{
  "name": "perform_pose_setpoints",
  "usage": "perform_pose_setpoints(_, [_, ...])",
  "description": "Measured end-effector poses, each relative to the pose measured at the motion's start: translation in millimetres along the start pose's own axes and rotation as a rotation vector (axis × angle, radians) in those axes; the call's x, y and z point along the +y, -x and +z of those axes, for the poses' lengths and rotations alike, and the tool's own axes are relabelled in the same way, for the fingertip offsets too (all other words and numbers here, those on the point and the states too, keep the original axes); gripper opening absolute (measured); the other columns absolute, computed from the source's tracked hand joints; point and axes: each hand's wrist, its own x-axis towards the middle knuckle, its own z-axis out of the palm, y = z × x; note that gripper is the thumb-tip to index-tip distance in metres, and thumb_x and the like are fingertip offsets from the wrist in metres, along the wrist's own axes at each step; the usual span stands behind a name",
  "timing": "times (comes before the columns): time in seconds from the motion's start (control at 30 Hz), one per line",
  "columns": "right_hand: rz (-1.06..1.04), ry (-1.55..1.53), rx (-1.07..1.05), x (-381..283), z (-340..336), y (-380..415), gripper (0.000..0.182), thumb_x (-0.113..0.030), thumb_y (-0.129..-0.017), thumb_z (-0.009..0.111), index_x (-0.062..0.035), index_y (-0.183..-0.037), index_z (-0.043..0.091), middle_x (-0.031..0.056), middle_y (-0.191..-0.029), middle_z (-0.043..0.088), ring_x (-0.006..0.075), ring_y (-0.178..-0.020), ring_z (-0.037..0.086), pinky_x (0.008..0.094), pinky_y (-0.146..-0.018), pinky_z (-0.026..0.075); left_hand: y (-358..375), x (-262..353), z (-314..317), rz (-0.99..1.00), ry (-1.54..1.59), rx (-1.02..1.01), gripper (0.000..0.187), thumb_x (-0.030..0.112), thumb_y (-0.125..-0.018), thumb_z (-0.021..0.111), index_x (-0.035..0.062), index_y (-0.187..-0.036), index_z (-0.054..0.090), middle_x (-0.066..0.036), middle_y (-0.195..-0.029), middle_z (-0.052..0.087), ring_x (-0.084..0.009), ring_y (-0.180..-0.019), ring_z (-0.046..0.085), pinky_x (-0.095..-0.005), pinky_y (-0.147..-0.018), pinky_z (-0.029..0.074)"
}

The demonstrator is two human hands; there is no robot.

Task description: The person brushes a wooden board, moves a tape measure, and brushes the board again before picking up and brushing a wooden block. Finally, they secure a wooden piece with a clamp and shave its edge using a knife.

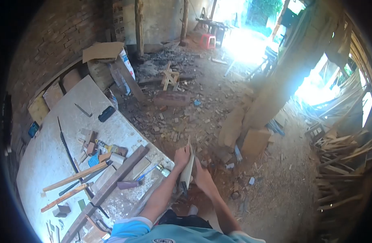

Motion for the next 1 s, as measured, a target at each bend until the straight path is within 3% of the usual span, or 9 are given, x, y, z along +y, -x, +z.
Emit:
perform_pose_setpoints(0.13, [0.103,-0.041,0.044,32,41,-62,0.06,-0.009,-0.085,0.041,-0.0086,-0.139,0.016,0.0357,-0.086,0.056,0.0482,-0.083,0.056,0.0515,-0.074,0.044,5,6,-8,-0.001,0.004,-0.054,0.058,0.044,-0.089,0.033,-0.0041,-0.086,0.064,-0.028,-0.09,0.06,-0.0428,-0.089,0.058,-0.0483,-0.082,0.044])
perform_pose_setpoints(0.23, [-0.002,0.084,0.01,10,9,23,0.063,-0.005,-0.083,0.04,-0.0054,-0.14,0.012,0.0343,-0.082,0.057,0.0478,-0.079,0.057,0.0508,-0.075,0.045,-2,4,-11,-0.002,-0.036,-0.008,0.058,0.044,-0.089,0.033,-0.0041,-0.086,0.064,-0.028,-0.091,0.06,-0.0427,-0.091,0.057,-0.0479,-0.083,0.043])
perform_pose_setpoints(0.33, [-0.39,0.192,0.314,26,23,21,0.065,-0.003,-0.082,0.04,-0.0067,-0.14,0.011,0.0341,-0.08,0.056,0.0473,-0.076,0.057,0.0502,-0.071,0.044,4,4,0,0.011,-0.022,0.011,0.057,0.043,-0.09,0.033,-0.0042,-0.086,0.064,-0.028,-0.091,0.06,-0.0422,-0.091,0.057,-0.0476,-0.084,0.043])
perform_pose_setpoints(0.37, [-0.048,0.057,0.08,23,23,3,0.066,-0.004,-0.082,0.042,-0.0084,-0.14,0.013,0.0336,-0.079,0.056,0.0462,-0.074,0.057,0.0494,-0.066,0.043,2,2,-1,0.026,-0.035,0.012,0.057,0.043,-0.09,0.033,-0.0043,-0.086,0.064,-0.028,-0.09,0.06,-0.0421,-0.09,0.057,-0.0477,-0.083,0.043])
perform_pose_setpoints(0.43, [-0.091,-0.028,0.208,69,66,-60,0.069,-0.006,-0.082,0.049,-0.0116,-0.14,0.013,0.0313,-0.073,0.056,0.0445,-0.07,0.057,0.0474,-0.06,0.043,4,4,-3,0.027,-0.029,-0.009,0.056,0.042,-0.09,0.034,-0.0045,-0.084,0.064,-0.027,-0.088,0.06,-0.042,-0.087,0.058,-0.048,-0.081,0.044])
perform_pose_setpoints(0.57, [-0.032,-0.003,0.172,52,57,19,0.076,0.002,-0.078,0.044,-0.0141,-0.142,0.008,0.0261,-0.062,0.053,0.0393,-0.056,0.054,0.0445,-0.054,0.042,3,-2,-2,0.06,-0.02,0.035,0.054,0.041,-0.09,0.036,-0.0041,-0.081,0.064,-0.027,-0.084,0.06,-0.0425,-0.083,0.059,-0.0489,-0.078,0.045])
perform_pose_setpoints(0.67, [0.137,-0.082,0.044,42,56,51,0.076,0.005,-0.075,0.042,-0.0108,-0.142,0.011,0.0295,-0.073,0.057,0.0412,-0.069,0.059,0.0455,-0.064,0.045,-4,-3,2,0.062,-0.012,0.047,0.053,0.041,-0.09,0.036,-0.0035,-0.082,0.064,-0.028,-0.084,0.06,-0.0426,-0.084,0.059,-0.0494,-0.078,0.045])
perform_pose_setpoints(0.8, [-0.012,-0.133,0.152,54,63,-28,0.076,0.007,-0.076,0.04,-0.0095,-0.143,0.007,0.0235,-0.064,0.054,0.0345,-0.056,0.055,0.0407,-0.054,0.044,-2,-2,6,0.023,0.017,0.005,0.053,0.041,-0.091,0.035,-0.0033,-0.085,0.064,-0.029,-0.085,0.06,-0.044,-0.085,0.058,-0.0497,-0.079,0.045])
perform_pose_setpoints(1.0, [0.069,-0.053,0.051,53,58,52,0.073,0.005,-0.078,0.04,-0.0091,-0.142,0.008,0.0255,-0.072,0.058,0.035,-0.061,0.059,0.0394,-0.056,0.046,-9,-8,9,0.033,-0.043,0.043,0.054,0.043,-0.09,0.035,-0.0022,-0.088,0.065,-0.03,-0.087,0.059,-0.0453,-0.087,0.057,-0.0497,-0.081,0.044])
